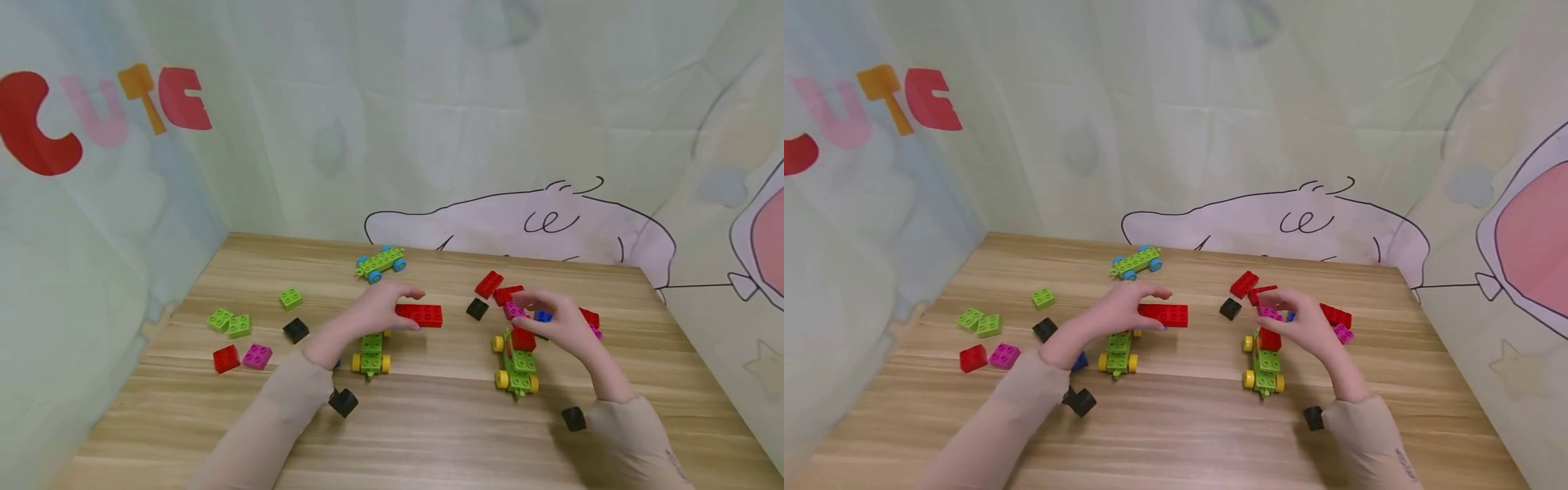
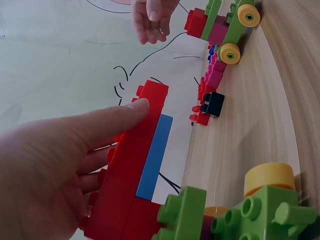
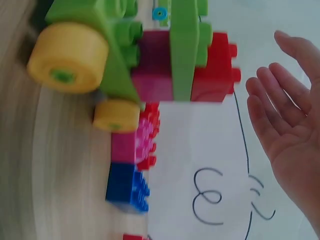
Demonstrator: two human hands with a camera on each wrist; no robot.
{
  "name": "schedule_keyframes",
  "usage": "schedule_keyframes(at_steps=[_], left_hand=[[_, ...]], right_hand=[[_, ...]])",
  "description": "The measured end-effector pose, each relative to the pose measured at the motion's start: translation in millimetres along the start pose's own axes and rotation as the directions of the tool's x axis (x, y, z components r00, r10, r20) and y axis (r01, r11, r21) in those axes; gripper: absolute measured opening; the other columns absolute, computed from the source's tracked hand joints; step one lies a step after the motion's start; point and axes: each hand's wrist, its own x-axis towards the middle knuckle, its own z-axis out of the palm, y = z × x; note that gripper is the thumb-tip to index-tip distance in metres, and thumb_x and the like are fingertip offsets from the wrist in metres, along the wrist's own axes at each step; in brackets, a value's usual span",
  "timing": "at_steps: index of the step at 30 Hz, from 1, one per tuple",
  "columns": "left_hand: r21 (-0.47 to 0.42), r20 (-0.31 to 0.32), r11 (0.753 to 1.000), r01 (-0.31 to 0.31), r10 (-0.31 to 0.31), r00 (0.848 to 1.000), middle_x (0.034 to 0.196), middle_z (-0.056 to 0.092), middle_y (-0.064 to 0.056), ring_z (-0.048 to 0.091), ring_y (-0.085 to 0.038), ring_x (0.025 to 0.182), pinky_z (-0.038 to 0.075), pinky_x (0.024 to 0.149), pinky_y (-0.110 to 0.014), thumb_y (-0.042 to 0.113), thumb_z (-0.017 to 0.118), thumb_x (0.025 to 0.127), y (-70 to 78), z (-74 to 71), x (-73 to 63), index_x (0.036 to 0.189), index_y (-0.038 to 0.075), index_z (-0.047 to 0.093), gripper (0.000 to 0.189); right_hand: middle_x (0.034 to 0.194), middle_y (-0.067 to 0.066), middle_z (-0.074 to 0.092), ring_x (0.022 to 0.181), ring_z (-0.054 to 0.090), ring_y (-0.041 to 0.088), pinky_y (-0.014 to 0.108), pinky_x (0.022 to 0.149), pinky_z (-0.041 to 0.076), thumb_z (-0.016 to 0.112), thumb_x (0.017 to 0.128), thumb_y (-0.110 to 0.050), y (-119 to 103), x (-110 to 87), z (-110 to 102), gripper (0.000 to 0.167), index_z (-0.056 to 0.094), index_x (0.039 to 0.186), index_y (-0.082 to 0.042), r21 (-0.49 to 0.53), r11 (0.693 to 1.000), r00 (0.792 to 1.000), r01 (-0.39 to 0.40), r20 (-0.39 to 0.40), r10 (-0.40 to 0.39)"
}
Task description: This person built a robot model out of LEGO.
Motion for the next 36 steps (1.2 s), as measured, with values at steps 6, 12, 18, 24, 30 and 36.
schedule_keyframes(at_steps=[6,12,18,24,30,36], left_hand=[[0.004,0.024,1.000,0.022,-0.022,0.999,0.126,0.067,-0.009,0.060,-0.024,0.118,0.048,0.103,-0.038,0.018,0.083,0.078,1.7,1.0,2.5,0.127,0.004,0.064,0.054],[0.040,0.034,0.999,0.032,-0.034,0.999,0.124,0.067,-0.009,0.060,-0.023,0.116,0.048,0.102,-0.037,0.018,0.083,0.078,3.6,1.3,2.3,0.124,0.004,0.066,0.051],[0.073,0.039,0.997,0.034,-0.037,0.999,0.121,0.069,-0.007,0.060,-0.021,0.112,0.048,0.100,-0.036,0.020,0.082,0.079,4.3,1.6,2.6,0.121,0.007,0.069,0.045],[0.062,0.042,0.997,0.037,-0.039,0.998,0.122,0.069,-0.006,0.060,-0.021,0.113,0.048,0.100,-0.036,0.019,0.081,0.080,3.7,2.9,4.2,0.121,0.007,0.069,0.044],[0.050,0.046,0.998,0.030,-0.032,0.998,0.121,0.069,-0.007,0.061,-0.021,0.113,0.049,0.100,-0.036,0.019,0.081,0.081,2.6,3.5,6.3,0.120,0.007,0.069,0.042],[0.041,0.047,0.999,0.028,-0.030,0.998,0.118,0.070,-0.007,0.061,-0.020,0.106,0.051,0.096,-0.035,0.019,0.081,0.081,3.6,2.5,6.4,0.119,0.006,0.070,0.042]], right_hand=[[0.118,0.021,0.066,0.104,0.063,0.036,0.041,0.088,0.057,0.075,0.086,-0.015,13.9,-7.3,-5.2,0.046,0.060,0.126,0.003,0.004,0.999,0.995,-0.038,0.089,0.038],[0.123,0.019,0.065,0.106,0.062,0.034,0.038,0.091,0.055,0.078,0.083,-0.017,24.3,-14.0,-6.1,0.052,0.059,0.128,0.001,-0.017,0.998,0.988,-0.055,0.140,0.057],[0.121,0.017,0.065,0.104,0.062,0.027,0.034,0.091,0.056,0.080,0.082,-0.019,25.5,-17.3,-6.0,0.053,0.061,0.126,0.001,-0.024,0.999,0.981,-0.034,0.189,0.038],[0.117,0.012,0.068,0.103,0.062,0.011,0.046,0.093,0.054,0.079,0.082,-0.019,25.0,-18.8,-6.7,0.044,0.066,0.121,-0.003,-0.043,0.998,0.971,-0.049,0.232,0.058],[0.111,0.011,0.066,0.098,0.062,0.016,0.045,0.089,0.056,0.078,0.082,-0.016,28.3,-19.2,-6.4,0.037,0.068,0.115,-0.003,-0.058,0.996,0.967,-0.066,0.243,0.078],[0.107,0.008,0.066,0.093,0.062,0.009,0.040,0.086,0.057,0.078,0.083,-0.015,29.7,-18.3,-6.5,0.033,0.069,0.112,-0.003,-0.048,0.996,0.967,-0.078,0.241,0.087]])
